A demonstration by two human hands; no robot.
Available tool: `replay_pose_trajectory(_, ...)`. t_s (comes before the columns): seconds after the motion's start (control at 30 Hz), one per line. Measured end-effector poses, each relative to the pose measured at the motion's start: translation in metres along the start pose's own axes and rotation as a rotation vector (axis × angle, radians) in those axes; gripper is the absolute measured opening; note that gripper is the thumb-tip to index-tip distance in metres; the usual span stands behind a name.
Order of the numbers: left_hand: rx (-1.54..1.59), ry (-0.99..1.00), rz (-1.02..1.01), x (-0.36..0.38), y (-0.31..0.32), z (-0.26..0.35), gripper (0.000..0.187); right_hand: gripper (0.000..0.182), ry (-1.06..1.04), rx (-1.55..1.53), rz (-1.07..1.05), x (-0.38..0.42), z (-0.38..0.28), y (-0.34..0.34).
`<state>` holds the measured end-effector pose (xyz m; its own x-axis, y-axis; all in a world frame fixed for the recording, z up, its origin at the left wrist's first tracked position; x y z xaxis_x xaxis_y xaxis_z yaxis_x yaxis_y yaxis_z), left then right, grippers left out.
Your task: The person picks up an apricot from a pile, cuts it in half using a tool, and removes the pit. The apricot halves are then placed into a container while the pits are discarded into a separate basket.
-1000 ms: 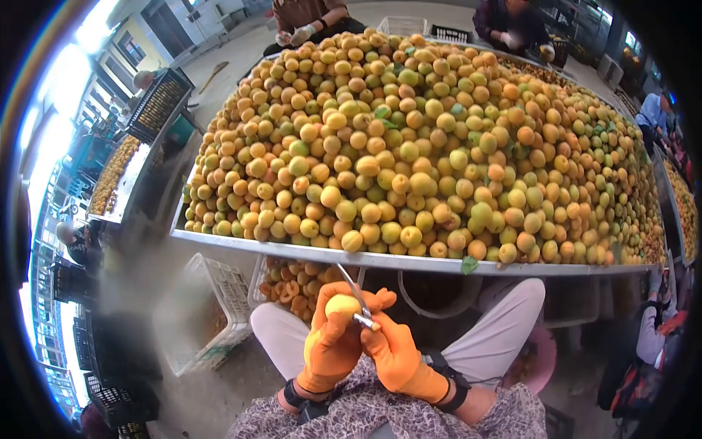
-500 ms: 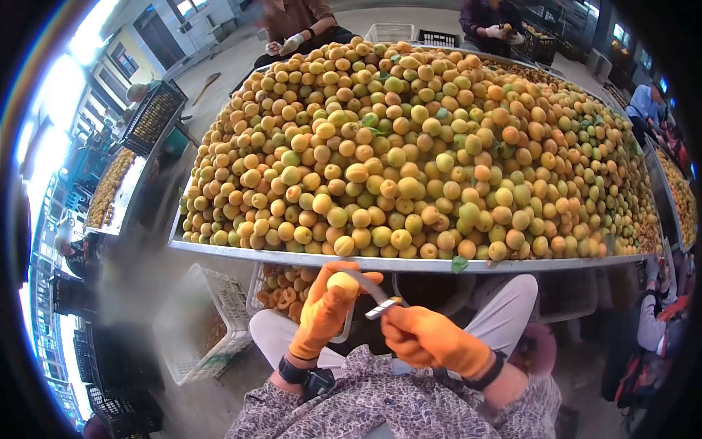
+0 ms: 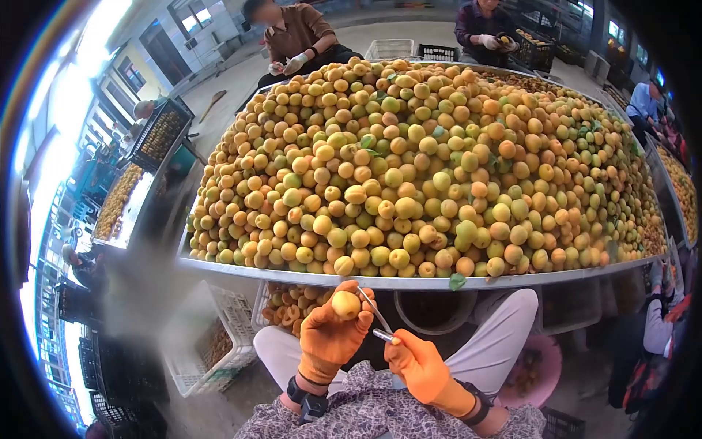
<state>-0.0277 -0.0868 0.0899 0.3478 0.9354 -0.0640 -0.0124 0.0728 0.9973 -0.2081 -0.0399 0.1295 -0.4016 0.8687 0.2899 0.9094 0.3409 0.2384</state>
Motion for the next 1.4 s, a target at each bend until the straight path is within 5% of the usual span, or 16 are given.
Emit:
replay_pose_trajectory(0.1,-0.097,0.036,0.130,0.004,0.005,-0.003,0.049,0.044,0.009,-0.086,-0.035,-0.003,0.005,0.008)
replay_pose_trajectory(0.23,-0.108,0.038,-0.073,-0.002,0.001,-0.010,0.049,0.043,-0.031,0.039,-0.056,-0.005,0.008,0.014)
replay_pose_trajectory(0.53,-0.519,0.140,0.044,0.007,0.023,-0.020,0.071,0.041,-0.020,-0.035,-0.055,-0.008,0.008,0.020)
replay_pose_trajectory(0.83,-0.604,0.209,0.048,0.008,0.030,-0.028,0.065,0.046,0.007,-0.172,-0.048,-0.003,0.006,0.027)
replay_pose_trajectory(0.9,-0.590,0.223,0.013,0.008,0.028,-0.029,0.064,0.061,-0.010,-0.175,-0.057,-0.003,0.010,0.026)
replay_pose_trajectory(1.23,-0.606,0.245,-0.034,0.011,0.023,-0.031,0.063,0.062,-0.032,-0.140,-0.082,-0.005,0.015,0.028)
replay_pose_trajectory(1.3,-0.632,0.233,-0.045,0.013,0.026,-0.030,0.061,0.043,-0.128,-0.107,-0.007,-0.006,0.023,0.030)
replay_pose_trajectory(1.4,-0.695,0.187,-0.043,0.017,0.034,-0.027,0.059,0.039,-0.172,0.068,0.060,-0.005,0.024,0.034)
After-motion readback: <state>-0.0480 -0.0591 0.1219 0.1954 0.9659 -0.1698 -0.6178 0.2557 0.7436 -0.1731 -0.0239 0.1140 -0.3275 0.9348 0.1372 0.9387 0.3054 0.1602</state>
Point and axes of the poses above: each hand's wrist, its own x-axis away from the middle knuckle, its own y-axis out of the palm, z = x × y, the point moved 1 cm from there along -x, towards the middle knuckle, and after that the axes turned 2 degrees about y, right-handed, at the moved point
